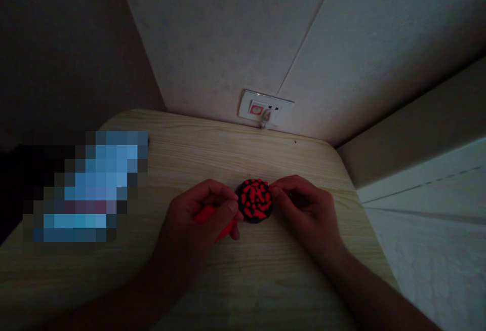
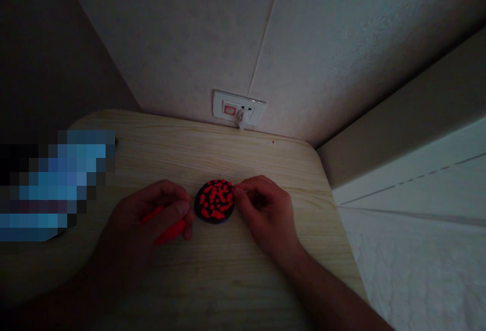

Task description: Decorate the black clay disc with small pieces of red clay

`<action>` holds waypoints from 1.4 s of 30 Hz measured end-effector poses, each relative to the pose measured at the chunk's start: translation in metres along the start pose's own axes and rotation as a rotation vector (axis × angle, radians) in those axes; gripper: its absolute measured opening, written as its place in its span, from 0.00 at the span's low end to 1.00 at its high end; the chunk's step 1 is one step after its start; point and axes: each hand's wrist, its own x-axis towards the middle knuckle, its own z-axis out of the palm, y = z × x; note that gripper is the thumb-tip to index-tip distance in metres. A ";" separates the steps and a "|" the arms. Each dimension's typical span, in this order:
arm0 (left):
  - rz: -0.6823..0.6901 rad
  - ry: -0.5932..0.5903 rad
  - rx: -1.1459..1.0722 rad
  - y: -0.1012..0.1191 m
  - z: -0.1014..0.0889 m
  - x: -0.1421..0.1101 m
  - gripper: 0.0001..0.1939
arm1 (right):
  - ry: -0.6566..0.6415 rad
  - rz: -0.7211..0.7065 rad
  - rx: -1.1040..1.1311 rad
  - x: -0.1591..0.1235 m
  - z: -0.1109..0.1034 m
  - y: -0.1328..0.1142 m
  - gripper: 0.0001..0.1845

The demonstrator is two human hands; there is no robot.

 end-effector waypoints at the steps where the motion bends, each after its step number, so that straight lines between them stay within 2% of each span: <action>1: 0.005 -0.003 0.001 -0.001 0.000 0.000 0.04 | -0.001 -0.001 0.001 0.000 0.000 0.000 0.04; 31: 0.013 -0.002 0.018 0.003 0.001 0.000 0.04 | 0.008 -0.040 -0.030 0.002 0.000 0.001 0.04; 42: 0.019 -0.012 0.022 -0.001 -0.002 -0.001 0.04 | 0.012 0.024 -0.024 -0.001 0.000 -0.002 0.06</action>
